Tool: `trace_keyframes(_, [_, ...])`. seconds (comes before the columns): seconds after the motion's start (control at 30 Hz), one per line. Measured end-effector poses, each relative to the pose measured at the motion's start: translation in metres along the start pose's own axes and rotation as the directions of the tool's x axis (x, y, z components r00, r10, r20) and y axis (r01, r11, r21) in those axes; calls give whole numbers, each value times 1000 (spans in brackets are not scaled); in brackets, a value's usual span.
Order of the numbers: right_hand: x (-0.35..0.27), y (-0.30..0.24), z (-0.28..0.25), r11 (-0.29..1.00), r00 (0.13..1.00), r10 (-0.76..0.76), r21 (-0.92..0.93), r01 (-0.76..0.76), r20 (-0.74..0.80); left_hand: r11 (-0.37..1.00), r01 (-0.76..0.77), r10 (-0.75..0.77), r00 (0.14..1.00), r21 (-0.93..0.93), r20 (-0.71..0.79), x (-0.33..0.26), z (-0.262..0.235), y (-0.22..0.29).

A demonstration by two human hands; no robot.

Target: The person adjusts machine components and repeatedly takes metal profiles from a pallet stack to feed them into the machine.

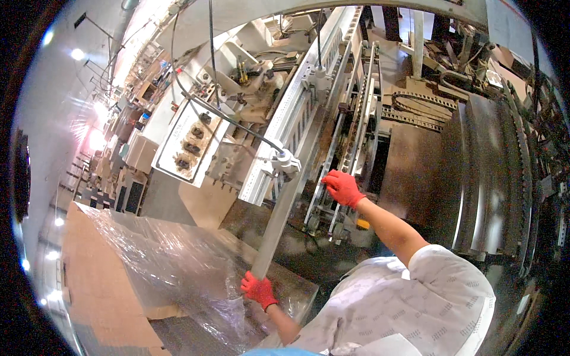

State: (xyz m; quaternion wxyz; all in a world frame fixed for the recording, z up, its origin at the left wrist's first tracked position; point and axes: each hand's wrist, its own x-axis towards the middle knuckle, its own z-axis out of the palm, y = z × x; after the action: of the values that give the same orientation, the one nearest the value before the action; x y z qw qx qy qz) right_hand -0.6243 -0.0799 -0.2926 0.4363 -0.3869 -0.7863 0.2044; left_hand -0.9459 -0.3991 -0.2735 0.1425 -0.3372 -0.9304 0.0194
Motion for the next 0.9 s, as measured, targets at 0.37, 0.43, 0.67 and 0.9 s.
trace_keyframes(0.37, [-1,-1,-1,999,1000,-29,-33,28,-13,997,-56,54,998,-57,-42,1,7,-7])
trace_keyframes(0.43, [-1,-1,-1,1000,1000,-2,-27,2,-11,999,-24,23,1000,-42,-7,0,5,-8])
trace_keyframes(0.67, [-3,2,1,1000,1000,-6,-25,6,-10,999,-7,7,1000,-44,-1,0,0,-2])
trace_keyframes(0.9, [0,-1,-4,995,990,-47,-84,58,132,998,-27,24,998,56,52,8,-16,1])
